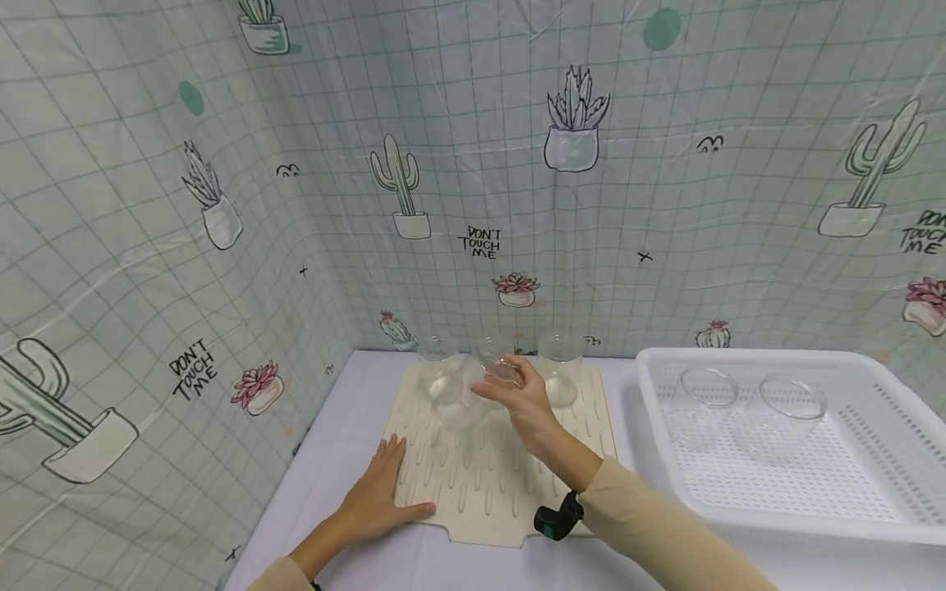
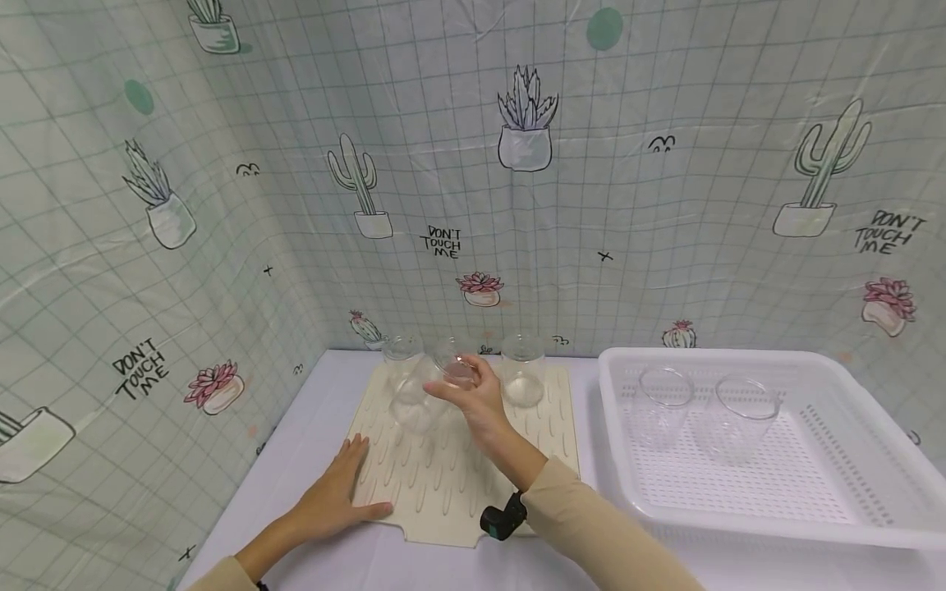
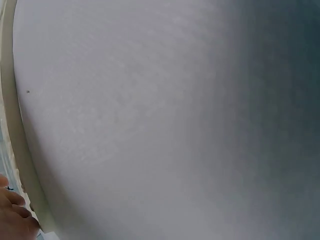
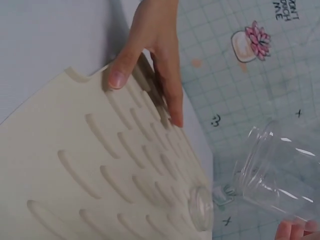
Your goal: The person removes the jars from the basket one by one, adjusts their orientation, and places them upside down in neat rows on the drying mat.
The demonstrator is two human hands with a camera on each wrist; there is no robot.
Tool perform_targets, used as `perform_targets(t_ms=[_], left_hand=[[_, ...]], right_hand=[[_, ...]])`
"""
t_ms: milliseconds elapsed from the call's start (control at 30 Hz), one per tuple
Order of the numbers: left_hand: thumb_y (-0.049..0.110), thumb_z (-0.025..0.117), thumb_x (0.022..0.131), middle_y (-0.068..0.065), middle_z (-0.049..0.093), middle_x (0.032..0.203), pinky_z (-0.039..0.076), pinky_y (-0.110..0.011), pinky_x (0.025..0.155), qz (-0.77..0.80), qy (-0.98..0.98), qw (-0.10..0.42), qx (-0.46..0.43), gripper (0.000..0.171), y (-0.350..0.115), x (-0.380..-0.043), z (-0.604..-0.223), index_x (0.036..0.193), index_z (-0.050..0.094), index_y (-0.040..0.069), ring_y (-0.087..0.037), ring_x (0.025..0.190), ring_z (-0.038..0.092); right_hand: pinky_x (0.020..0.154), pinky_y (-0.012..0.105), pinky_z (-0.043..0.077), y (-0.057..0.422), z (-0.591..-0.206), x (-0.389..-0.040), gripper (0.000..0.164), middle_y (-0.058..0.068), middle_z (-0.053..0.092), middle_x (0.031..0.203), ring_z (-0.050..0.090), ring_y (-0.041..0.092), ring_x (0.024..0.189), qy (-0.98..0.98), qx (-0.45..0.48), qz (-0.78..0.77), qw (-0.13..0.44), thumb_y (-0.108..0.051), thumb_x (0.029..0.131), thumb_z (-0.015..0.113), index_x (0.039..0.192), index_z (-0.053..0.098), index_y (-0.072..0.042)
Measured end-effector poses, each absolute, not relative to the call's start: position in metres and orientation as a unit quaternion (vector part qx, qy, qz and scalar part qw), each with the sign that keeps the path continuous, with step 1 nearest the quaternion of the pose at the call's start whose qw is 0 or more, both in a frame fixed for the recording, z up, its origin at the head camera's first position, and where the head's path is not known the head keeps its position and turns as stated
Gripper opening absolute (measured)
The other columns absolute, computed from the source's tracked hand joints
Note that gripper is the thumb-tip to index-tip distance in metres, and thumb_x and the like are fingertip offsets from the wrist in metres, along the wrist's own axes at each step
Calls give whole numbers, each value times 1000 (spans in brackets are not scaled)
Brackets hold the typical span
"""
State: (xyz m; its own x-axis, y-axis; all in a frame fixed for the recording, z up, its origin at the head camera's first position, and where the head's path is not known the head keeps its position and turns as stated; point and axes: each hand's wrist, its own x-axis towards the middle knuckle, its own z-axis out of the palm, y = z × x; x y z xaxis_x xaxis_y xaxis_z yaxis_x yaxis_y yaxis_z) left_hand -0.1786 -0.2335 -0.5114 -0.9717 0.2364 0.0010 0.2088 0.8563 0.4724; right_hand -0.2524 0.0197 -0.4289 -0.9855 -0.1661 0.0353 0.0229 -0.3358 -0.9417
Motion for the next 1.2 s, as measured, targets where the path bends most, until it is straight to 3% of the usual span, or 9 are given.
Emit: perform_targets(t_ms=[167, 333, 533, 800, 967, 1200], left_hand=[[73, 60, 67, -17, 12, 151, 23, -57, 103, 223, 967, 24, 120, 116, -235, -180, -517, 146, 16, 0, -33, 138, 5], [73, 59, 67, -18, 12, 151, 20, -54, 105, 218, 968, 28, 124, 117, -235, -179, -518, 145, 15, -3, -34, 138, 5], [70, 58, 71, -21, 11, 150, 19, -54, 106, 206, 968, 36, 137, 113, -236, -177, -515, 144, 17, -5, -37, 137, 5], [71, 57, 72, -20, 11, 151, 19, -54, 106, 196, 970, 48, 136, 110, -236, -178, -512, 144, 19, -3, -36, 138, 5], [71, 56, 72, -20, 10, 151, 19, -54, 106, 193, 970, 54, 135, 110, -236, -178, -512, 144, 18, -3, -36, 138, 5], [72, 55, 72, -20, 9, 151, 18, -54, 106, 191, 970, 56, 137, 111, -236, -178, -511, 145, 17, -3, -36, 138, 4]], right_hand=[[96, 39, 40, 7, -437, -258, 76, 9, 51, 124, 47, 26, 118, 626, -86, -773, 51, -15, 70, 80, 133, 39, -10], [90, 37, 44, -4, -445, -263, 74, 13, 51, 122, 48, 32, 114, 646, -118, -753, 47, -8, 70, 80, 133, 40, -5], [96, 44, 38, -16, -454, -268, 76, 16, 47, 126, 46, 33, 113, 680, -147, -717, 34, -10, 68, 81, 132, 40, -6], [93, 41, 40, -26, -463, -271, 79, 12, 50, 123, 47, 28, 111, 763, -206, -613, -7, -26, 64, 85, 131, 43, -12], [91, 39, 41, -32, -466, -271, 78, 9, 50, 121, 48, 24, 109, 764, -214, -608, -10, -25, 65, 84, 131, 43, -14], [91, 43, 40, -39, -469, -273, 77, 11, 51, 120, 48, 29, 110, 761, -214, -612, -15, -18, 65, 84, 130, 44, -9]])
